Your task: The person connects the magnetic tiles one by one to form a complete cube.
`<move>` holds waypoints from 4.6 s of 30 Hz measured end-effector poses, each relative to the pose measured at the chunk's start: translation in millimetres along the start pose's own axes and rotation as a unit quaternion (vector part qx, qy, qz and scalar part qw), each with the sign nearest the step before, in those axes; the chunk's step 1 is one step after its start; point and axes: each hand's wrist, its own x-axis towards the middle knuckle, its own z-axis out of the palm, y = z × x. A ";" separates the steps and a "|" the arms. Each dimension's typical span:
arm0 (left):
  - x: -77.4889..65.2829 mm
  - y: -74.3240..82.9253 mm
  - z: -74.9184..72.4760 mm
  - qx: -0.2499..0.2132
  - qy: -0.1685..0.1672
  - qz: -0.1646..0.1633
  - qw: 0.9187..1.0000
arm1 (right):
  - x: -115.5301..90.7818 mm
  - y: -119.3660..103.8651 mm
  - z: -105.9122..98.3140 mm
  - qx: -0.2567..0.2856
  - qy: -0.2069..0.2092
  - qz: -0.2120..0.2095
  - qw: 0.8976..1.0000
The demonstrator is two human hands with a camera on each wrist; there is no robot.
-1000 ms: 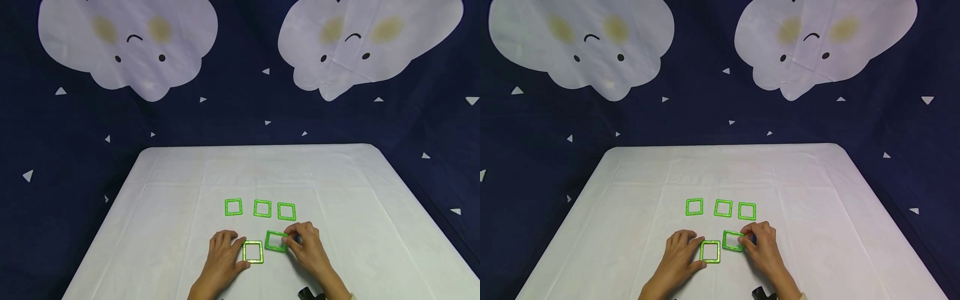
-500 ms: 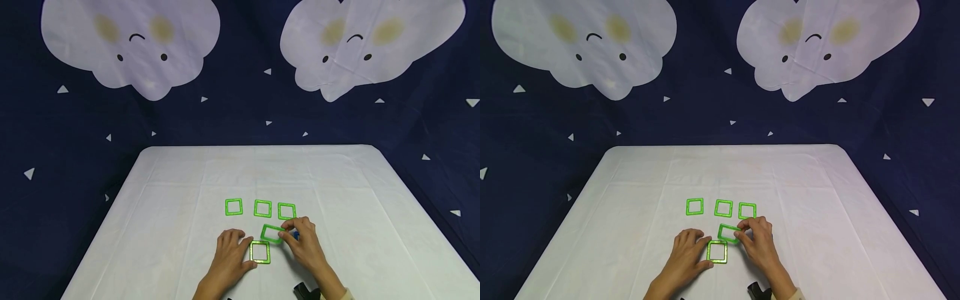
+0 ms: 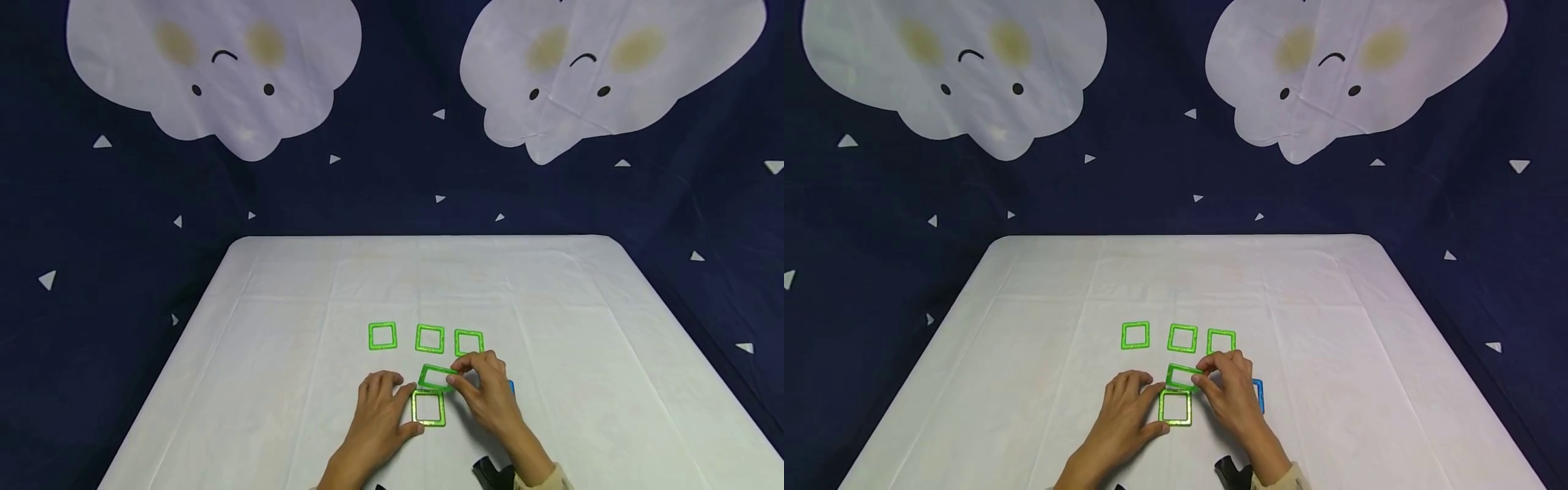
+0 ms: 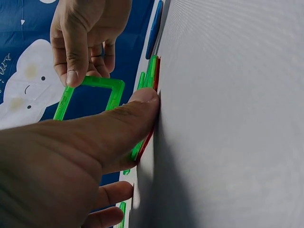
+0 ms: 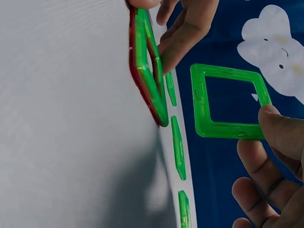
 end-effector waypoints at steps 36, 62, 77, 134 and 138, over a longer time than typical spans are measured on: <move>-3.6 -3.7 -1.2 0.003 0.024 -0.012 1.000 | -0.3 3.5 12.7 0.012 -0.023 -0.045 0.999; 20.8 -10.6 -20.8 0.017 0.133 0.032 0.990 | -0.7 5.9 13.2 0.019 -0.023 -0.038 0.999; 34.9 -11.2 -23.8 -0.025 0.162 0.063 0.984 | -1.2 3.7 12.3 0.024 -0.032 -0.036 0.999; 12.5 -11.5 -9.2 -0.052 0.258 0.035 0.964 | 58.0 58.1 -43.2 -0.116 -0.169 0.067 0.976; 9.8 -10.5 -9.4 -0.051 0.258 0.028 0.964 | 63.2 67.1 -44.3 -0.116 -0.199 0.080 0.970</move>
